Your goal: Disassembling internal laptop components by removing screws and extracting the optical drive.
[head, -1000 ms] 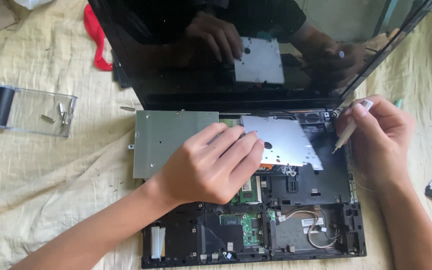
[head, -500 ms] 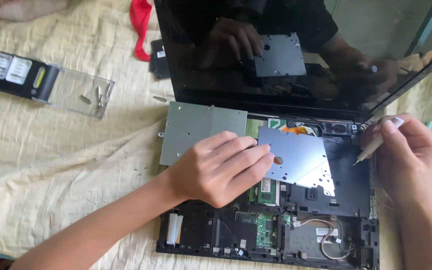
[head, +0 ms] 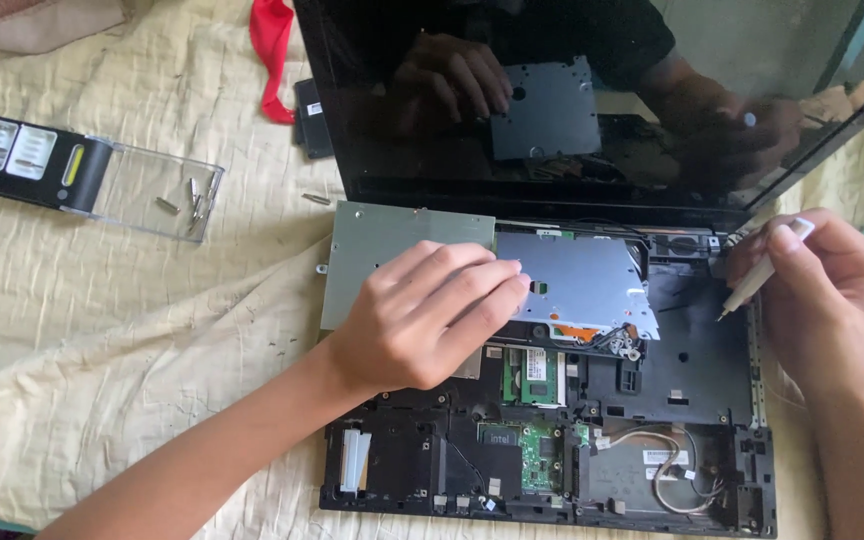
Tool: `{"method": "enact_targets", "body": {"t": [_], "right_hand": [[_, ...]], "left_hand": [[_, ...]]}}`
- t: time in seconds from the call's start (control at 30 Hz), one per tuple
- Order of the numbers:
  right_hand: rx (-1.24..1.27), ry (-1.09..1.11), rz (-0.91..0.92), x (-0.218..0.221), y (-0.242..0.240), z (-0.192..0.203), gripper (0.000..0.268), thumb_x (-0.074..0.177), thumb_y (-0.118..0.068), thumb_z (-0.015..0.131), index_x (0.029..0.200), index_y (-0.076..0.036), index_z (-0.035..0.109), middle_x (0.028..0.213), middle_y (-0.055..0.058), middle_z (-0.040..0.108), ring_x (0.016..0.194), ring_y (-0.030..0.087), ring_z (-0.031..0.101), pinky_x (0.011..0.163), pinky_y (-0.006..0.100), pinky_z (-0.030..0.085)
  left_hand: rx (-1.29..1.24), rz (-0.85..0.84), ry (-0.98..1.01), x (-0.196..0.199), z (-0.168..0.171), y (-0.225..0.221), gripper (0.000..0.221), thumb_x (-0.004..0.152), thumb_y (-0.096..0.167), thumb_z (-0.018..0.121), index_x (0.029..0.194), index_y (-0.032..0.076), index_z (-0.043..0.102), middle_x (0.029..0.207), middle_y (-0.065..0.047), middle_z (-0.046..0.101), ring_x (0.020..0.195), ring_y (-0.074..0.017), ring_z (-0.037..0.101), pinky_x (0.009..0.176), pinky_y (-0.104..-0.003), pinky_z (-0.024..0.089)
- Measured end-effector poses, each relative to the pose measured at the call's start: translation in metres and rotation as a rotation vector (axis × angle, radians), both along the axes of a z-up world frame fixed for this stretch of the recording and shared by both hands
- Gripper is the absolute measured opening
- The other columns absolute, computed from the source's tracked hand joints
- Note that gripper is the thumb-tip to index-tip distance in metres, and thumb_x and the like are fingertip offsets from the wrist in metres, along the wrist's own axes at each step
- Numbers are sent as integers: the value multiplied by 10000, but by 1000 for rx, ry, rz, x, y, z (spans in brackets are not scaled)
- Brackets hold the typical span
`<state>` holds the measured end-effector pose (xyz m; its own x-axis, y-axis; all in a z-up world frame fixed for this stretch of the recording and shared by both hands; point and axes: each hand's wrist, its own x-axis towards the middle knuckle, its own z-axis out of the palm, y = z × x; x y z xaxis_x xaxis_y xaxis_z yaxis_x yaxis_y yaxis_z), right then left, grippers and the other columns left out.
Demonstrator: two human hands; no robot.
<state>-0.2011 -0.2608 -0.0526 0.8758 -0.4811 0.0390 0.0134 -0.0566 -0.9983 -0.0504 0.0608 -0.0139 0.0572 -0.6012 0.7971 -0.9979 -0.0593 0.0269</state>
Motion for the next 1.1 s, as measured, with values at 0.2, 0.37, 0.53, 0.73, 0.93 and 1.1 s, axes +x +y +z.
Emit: {"method": "enact_targets", "body": {"t": [0.2, 0.37, 0.53, 0.73, 0.93, 1.1], "right_hand": [[-62, 1, 14, 1, 5, 6, 194, 1144, -153, 568, 974, -70, 528, 873, 115, 603, 770, 175, 610, 715, 241, 521], [-97, 3, 13, 4, 8, 9, 213, 1132, -155, 570, 949, -53, 542, 850, 119, 607, 744, 170, 597, 732, 250, 495], [-96, -1, 22, 5, 12, 13, 210, 1126, -183, 572, 952, -70, 542, 827, 110, 628, 664, 136, 559, 631, 200, 440], [-186, 57, -26, 4, 16, 19, 209, 1117, -143, 599, 942, -30, 589, 889, 72, 598, 667, 127, 552, 609, 208, 492], [-290, 78, 2, 1, 25, 32, 192, 1112, -78, 599, 945, 17, 597, 805, 106, 613, 632, 153, 593, 599, 220, 503], [-660, 36, 3, -6, 56, 45, 134, 1006, -100, 687, 1025, 32, 703, 860, 104, 733, 626, 121, 682, 545, 190, 474]], "left_hand": [[11, 11, 10, -1, 2, -1, 34, 990, -16, 763, 1007, -25, 736, 957, -141, 746, 878, -272, 732, 706, -324, 607], [32, 3, 30, -1, 5, -1, 31, 991, -9, 751, 1003, -34, 737, 978, -158, 751, 889, -289, 728, 724, -343, 611], [53, 10, 41, -1, 9, -2, 29, 980, -18, 755, 989, -44, 745, 963, -156, 754, 858, -271, 722, 726, -338, 607], [82, 26, 56, -2, 9, -3, 84, 954, -43, 797, 1023, -52, 750, 979, -164, 762, 850, -276, 719, 720, -338, 599], [95, 52, 44, -2, 10, -6, 107, 953, -49, 818, 1043, -60, 763, 985, -179, 769, 842, -290, 720, 690, -348, 589], [126, 90, 24, -1, 9, -6, 106, 969, -57, 794, 1069, -43, 761, 1009, -177, 773, 846, -296, 717, 670, -345, 559]]}}
